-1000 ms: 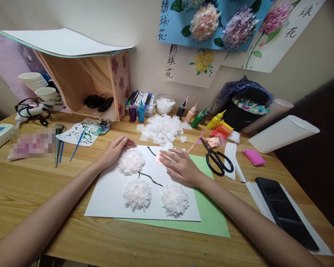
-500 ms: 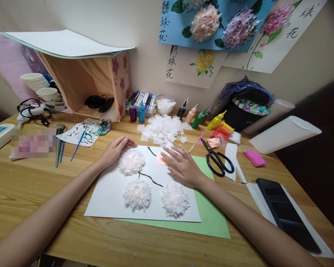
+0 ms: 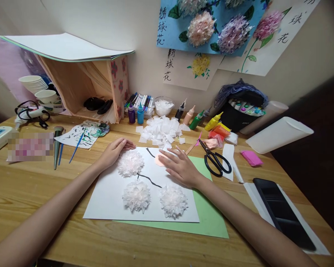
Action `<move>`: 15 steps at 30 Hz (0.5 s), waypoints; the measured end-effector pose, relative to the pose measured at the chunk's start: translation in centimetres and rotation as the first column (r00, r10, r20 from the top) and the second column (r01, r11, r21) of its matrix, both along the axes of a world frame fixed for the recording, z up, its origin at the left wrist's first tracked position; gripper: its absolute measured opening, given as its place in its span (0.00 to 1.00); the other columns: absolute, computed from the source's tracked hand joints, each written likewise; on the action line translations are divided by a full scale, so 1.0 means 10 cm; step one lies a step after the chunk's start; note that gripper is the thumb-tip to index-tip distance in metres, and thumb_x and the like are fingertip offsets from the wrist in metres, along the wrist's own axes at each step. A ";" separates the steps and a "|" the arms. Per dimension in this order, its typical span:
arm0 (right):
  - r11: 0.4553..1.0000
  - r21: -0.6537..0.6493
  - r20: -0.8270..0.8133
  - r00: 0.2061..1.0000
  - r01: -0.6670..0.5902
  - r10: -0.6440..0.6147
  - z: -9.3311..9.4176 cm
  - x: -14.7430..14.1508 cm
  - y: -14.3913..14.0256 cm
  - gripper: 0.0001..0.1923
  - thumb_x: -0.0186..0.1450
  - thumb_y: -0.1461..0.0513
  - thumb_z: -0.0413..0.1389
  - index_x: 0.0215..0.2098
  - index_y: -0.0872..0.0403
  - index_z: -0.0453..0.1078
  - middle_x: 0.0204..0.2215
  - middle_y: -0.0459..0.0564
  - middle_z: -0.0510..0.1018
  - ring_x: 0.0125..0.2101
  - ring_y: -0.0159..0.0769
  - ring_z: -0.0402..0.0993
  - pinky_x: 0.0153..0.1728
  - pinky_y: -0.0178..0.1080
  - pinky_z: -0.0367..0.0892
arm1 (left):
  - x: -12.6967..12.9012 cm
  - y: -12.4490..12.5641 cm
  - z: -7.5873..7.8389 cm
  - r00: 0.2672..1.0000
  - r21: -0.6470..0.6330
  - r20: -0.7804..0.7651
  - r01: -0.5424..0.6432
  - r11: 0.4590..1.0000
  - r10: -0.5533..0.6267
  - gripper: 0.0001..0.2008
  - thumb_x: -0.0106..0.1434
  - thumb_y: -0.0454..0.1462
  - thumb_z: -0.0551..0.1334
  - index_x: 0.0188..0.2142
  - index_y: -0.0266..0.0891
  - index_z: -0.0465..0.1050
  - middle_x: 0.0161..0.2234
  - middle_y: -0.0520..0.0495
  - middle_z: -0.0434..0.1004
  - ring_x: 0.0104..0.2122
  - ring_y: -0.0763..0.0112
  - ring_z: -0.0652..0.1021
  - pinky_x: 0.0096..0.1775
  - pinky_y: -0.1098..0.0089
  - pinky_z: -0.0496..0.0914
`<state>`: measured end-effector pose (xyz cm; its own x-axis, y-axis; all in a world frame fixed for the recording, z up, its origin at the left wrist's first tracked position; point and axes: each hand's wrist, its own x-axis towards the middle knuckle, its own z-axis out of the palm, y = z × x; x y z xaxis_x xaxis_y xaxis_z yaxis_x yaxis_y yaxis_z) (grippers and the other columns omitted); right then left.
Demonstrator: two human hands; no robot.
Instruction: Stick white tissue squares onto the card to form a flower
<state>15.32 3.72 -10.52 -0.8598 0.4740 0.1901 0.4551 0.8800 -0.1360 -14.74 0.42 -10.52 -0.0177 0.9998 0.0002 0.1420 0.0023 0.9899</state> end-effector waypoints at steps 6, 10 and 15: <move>0.999 -0.037 0.031 1.000 0.004 -0.003 0.02 -0.02 -0.01 0.25 0.68 0.52 0.42 0.63 0.41 0.49 0.63 0.40 0.54 0.62 0.46 0.45 0.60 0.59 0.43 | 0.01 0.00 0.02 1.000 0.000 0.003 -0.005 1.000 0.005 0.19 0.62 0.49 0.54 0.37 0.35 0.70 0.39 0.41 0.77 0.41 0.62 0.77 0.46 0.63 0.69; 1.000 0.024 0.025 1.000 -0.008 0.007 0.01 -0.01 -0.02 0.25 0.67 0.51 0.44 0.62 0.40 0.51 0.64 0.42 0.51 0.63 0.50 0.43 0.59 0.62 0.38 | 0.00 0.00 0.00 1.000 0.010 0.018 0.005 1.000 -0.006 0.20 0.61 0.50 0.54 0.37 0.35 0.71 0.38 0.41 0.77 0.41 0.61 0.76 0.47 0.62 0.68; 0.998 0.053 0.015 1.000 -0.020 0.019 0.00 0.01 -0.03 0.25 0.67 0.52 0.44 0.62 0.42 0.51 0.64 0.43 0.52 0.63 0.50 0.44 0.59 0.62 0.37 | -0.01 0.00 -0.01 1.000 0.014 0.021 0.014 1.000 -0.014 0.20 0.62 0.50 0.54 0.37 0.35 0.70 0.39 0.40 0.77 0.42 0.62 0.76 0.47 0.62 0.68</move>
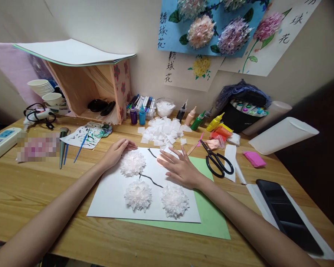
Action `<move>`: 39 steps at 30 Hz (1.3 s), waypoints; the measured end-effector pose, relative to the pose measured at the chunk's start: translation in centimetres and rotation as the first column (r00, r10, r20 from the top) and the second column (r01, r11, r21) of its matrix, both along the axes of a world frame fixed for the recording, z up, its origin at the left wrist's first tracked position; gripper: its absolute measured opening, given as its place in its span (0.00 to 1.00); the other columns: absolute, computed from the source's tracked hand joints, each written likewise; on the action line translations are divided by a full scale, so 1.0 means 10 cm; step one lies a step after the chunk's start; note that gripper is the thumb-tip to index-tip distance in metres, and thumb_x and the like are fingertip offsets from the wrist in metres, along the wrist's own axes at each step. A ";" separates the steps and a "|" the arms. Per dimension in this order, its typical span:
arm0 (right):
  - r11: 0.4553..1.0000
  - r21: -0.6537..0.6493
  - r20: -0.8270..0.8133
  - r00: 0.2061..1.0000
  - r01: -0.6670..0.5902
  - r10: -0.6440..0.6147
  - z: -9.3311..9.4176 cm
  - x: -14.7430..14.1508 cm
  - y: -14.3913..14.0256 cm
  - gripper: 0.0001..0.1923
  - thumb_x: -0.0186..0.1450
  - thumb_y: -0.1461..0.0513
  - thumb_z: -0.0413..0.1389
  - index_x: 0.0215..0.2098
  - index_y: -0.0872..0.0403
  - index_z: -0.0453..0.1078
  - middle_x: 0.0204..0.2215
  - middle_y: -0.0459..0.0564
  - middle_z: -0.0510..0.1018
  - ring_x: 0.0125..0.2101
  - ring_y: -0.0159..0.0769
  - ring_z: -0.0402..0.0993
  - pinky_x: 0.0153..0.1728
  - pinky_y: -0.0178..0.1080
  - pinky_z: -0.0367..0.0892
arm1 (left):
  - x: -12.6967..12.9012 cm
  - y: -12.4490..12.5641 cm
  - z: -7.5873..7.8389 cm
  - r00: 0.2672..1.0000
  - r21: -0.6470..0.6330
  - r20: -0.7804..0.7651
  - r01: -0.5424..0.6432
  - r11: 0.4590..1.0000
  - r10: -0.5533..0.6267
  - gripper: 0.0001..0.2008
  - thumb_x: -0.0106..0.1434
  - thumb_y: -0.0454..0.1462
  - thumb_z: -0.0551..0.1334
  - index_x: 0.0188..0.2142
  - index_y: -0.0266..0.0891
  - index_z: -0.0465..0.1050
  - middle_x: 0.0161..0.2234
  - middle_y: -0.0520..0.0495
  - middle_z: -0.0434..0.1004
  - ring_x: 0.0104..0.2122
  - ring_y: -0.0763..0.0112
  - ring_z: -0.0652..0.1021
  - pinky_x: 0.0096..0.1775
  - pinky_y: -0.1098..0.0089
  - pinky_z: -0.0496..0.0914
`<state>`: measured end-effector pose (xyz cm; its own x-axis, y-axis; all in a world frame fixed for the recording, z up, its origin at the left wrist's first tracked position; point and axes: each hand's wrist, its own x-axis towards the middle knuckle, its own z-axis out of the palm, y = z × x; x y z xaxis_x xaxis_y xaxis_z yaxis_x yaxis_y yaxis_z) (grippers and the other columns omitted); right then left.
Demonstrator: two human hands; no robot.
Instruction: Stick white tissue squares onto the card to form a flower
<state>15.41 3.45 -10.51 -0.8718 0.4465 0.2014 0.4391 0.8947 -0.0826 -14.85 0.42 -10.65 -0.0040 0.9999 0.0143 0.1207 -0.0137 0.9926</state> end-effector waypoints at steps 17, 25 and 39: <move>0.996 0.087 -0.054 0.999 0.010 -0.005 -0.03 0.03 -0.01 0.20 0.68 0.57 0.46 0.58 0.43 0.59 0.62 0.44 0.57 0.61 0.47 0.49 0.60 0.61 0.36 | 0.01 -0.01 0.00 1.000 0.006 0.021 0.013 1.000 -0.013 0.19 0.62 0.50 0.53 0.37 0.35 0.70 0.38 0.41 0.77 0.42 0.62 0.76 0.47 0.62 0.68; 0.993 0.084 -0.164 0.984 0.084 -0.069 -0.06 0.03 0.01 0.22 0.68 0.60 0.45 0.60 0.47 0.58 0.60 0.48 0.62 0.58 0.45 0.55 0.60 0.59 0.43 | 0.01 -0.03 0.02 1.000 0.017 -0.017 -0.004 1.000 0.005 0.20 0.62 0.51 0.53 0.36 0.36 0.71 0.38 0.41 0.77 0.41 0.62 0.76 0.47 0.61 0.68; 0.964 -0.059 -0.199 0.943 0.261 -0.268 -0.01 0.69 0.69 0.15 0.64 0.66 0.46 0.41 0.53 0.73 0.38 0.53 0.78 0.39 0.40 0.73 0.39 0.43 0.69 | -0.04 -0.03 0.05 0.992 0.026 -0.119 0.053 0.998 -0.050 0.20 0.63 0.50 0.51 0.39 0.37 0.70 0.42 0.41 0.76 0.44 0.60 0.75 0.51 0.59 0.65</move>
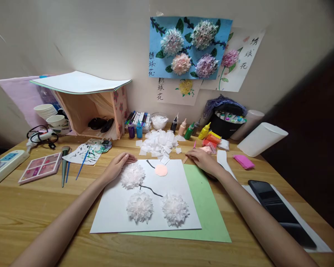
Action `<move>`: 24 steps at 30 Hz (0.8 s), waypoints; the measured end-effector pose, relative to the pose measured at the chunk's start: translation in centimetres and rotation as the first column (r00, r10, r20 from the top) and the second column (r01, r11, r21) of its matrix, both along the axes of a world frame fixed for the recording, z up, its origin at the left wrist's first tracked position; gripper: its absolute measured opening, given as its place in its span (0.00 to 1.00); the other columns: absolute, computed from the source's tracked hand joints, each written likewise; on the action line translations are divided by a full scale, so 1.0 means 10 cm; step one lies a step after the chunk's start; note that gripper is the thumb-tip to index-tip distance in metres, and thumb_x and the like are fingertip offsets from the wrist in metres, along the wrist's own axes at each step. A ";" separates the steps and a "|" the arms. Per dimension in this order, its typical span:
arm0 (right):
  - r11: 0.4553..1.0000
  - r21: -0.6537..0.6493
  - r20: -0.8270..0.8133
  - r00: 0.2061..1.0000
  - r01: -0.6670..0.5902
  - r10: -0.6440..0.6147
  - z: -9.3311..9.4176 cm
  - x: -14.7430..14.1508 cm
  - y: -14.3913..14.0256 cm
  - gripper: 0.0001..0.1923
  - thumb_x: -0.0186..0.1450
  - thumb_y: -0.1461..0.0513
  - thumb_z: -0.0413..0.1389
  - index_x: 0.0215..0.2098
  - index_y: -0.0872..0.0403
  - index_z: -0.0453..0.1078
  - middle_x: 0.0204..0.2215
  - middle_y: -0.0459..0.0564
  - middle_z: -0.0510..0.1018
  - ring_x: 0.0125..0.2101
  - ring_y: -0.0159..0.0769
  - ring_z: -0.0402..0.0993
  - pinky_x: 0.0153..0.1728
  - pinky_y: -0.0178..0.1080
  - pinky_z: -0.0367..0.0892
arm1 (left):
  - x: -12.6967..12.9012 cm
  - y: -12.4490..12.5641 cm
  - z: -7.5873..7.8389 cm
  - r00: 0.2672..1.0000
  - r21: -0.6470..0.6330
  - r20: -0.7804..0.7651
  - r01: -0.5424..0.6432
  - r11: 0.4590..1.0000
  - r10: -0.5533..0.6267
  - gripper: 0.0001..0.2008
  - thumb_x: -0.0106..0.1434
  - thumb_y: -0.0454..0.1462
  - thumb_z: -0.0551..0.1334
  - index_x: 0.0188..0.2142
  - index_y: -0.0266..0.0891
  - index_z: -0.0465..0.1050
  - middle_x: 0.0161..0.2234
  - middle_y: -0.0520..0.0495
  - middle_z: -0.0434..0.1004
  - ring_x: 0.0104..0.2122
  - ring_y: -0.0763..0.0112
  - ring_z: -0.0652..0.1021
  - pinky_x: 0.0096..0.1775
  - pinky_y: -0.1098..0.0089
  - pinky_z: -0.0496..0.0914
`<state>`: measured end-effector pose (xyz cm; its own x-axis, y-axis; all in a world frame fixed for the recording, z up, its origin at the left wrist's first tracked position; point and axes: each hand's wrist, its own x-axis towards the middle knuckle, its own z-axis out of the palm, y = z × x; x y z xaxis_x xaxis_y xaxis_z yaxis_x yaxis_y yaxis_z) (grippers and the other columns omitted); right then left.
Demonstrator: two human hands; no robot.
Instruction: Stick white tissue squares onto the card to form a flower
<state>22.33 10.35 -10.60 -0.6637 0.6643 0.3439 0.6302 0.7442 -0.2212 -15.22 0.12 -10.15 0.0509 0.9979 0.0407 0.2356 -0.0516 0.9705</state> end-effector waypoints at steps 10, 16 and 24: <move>0.950 0.270 0.231 0.969 -0.154 0.091 -0.01 0.05 0.08 0.14 0.67 0.66 0.44 0.38 0.57 0.73 0.36 0.55 0.78 0.35 0.38 0.73 0.36 0.40 0.67 | -0.05 0.00 0.03 0.968 0.087 -0.251 0.001 0.996 0.021 0.18 0.63 0.48 0.52 0.42 0.40 0.70 0.42 0.44 0.75 0.46 0.60 0.72 0.52 0.61 0.61; 0.951 0.309 0.156 0.988 -0.031 -0.018 -0.05 0.16 0.14 0.12 0.65 0.66 0.45 0.36 0.56 0.71 0.33 0.54 0.77 0.33 0.38 0.73 0.34 0.39 0.65 | -0.06 -0.01 0.02 0.983 0.082 -0.183 0.003 0.997 0.012 0.19 0.61 0.50 0.55 0.42 0.40 0.70 0.44 0.43 0.75 0.46 0.60 0.73 0.51 0.63 0.62; 0.974 0.067 -0.511 0.846 0.218 -0.154 0.15 -0.14 -0.14 0.05 0.64 0.62 0.50 0.32 0.52 0.67 0.31 0.49 0.73 0.34 0.38 0.72 0.36 0.41 0.68 | 0.00 -0.04 0.02 0.972 0.061 -0.227 -0.040 0.997 0.053 0.21 0.62 0.51 0.51 0.41 0.39 0.71 0.44 0.43 0.75 0.47 0.60 0.72 0.52 0.62 0.62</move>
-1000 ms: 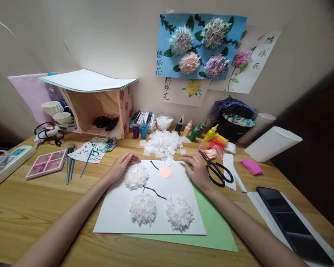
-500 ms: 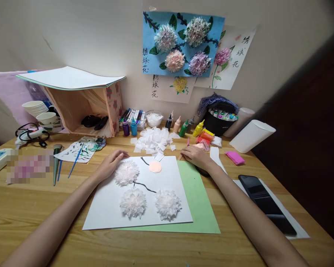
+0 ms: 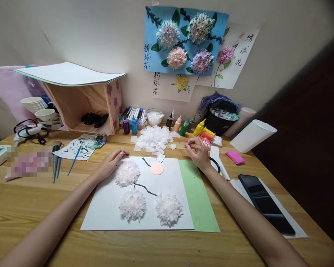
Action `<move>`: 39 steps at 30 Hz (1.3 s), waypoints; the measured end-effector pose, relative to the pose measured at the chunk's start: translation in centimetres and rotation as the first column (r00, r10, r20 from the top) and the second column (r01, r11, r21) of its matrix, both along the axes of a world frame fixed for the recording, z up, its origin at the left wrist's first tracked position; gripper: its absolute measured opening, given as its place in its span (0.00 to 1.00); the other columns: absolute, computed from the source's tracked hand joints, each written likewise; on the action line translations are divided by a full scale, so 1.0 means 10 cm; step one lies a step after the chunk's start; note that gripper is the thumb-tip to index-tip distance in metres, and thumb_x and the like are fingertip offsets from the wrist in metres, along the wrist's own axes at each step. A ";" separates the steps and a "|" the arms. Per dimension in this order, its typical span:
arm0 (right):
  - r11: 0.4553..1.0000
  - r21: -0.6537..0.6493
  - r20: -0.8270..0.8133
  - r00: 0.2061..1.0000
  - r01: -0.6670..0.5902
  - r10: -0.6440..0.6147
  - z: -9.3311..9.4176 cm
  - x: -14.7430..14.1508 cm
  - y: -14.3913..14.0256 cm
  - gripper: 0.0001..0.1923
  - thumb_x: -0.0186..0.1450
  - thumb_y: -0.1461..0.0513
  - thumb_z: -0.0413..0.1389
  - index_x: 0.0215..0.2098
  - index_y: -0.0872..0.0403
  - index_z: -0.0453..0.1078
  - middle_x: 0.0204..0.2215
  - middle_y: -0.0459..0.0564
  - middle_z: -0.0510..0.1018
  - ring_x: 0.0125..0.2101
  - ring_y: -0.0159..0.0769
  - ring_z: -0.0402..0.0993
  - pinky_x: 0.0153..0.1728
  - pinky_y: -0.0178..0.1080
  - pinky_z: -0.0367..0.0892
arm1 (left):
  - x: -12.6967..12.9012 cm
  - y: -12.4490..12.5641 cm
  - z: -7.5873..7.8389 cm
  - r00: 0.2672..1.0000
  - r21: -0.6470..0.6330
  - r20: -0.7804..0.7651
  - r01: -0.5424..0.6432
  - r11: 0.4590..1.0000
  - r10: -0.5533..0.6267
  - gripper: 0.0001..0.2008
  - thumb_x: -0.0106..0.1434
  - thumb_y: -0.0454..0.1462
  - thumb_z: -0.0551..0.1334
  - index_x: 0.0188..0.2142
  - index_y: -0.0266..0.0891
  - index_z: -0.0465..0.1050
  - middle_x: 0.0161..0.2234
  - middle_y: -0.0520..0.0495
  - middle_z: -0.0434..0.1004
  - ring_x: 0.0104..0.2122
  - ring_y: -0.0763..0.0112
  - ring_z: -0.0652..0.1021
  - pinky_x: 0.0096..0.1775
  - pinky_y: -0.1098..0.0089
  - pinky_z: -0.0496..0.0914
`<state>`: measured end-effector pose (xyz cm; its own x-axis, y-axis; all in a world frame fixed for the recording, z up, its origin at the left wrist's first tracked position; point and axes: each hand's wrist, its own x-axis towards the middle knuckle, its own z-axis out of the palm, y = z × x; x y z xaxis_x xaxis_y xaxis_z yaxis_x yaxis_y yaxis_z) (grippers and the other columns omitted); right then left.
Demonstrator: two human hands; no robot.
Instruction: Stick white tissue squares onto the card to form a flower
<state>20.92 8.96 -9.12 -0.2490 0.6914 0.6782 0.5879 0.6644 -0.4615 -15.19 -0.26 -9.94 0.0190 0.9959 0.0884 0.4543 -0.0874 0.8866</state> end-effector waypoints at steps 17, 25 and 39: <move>0.750 -0.496 -0.640 0.768 -0.437 0.024 -0.27 -0.63 -0.22 0.18 0.64 0.48 0.47 0.28 0.53 0.62 0.19 0.44 0.71 0.22 0.31 0.70 0.23 0.34 0.67 | 0.90 0.67 0.45 0.772 -0.294 -0.521 0.238 0.926 -0.364 0.18 0.54 0.48 0.58 0.26 0.35 0.74 0.24 0.47 0.75 0.25 0.71 0.71 0.26 0.72 0.57; 0.765 -0.496 -0.665 0.746 -0.410 -0.031 -0.26 -0.61 -0.22 0.18 0.64 0.48 0.47 0.27 0.54 0.62 0.17 0.42 0.68 0.19 0.29 0.67 0.21 0.32 0.62 | 1.14 0.73 0.30 0.754 -0.290 -0.572 0.185 0.939 -0.324 0.09 0.50 0.39 0.59 0.28 0.37 0.75 0.29 0.47 0.78 0.28 0.70 0.73 0.27 0.73 0.59; 0.906 -0.231 -0.654 0.746 -0.353 0.124 -0.23 -0.57 -0.47 0.17 0.68 0.54 0.43 0.25 0.52 0.62 0.18 0.42 0.65 0.18 0.28 0.62 0.22 0.34 0.59 | 0.86 0.61 0.49 0.660 -0.493 -0.154 0.593 0.636 -0.735 0.12 0.54 0.43 0.59 0.31 0.35 0.73 0.28 0.50 0.74 0.28 0.75 0.69 0.29 0.75 0.60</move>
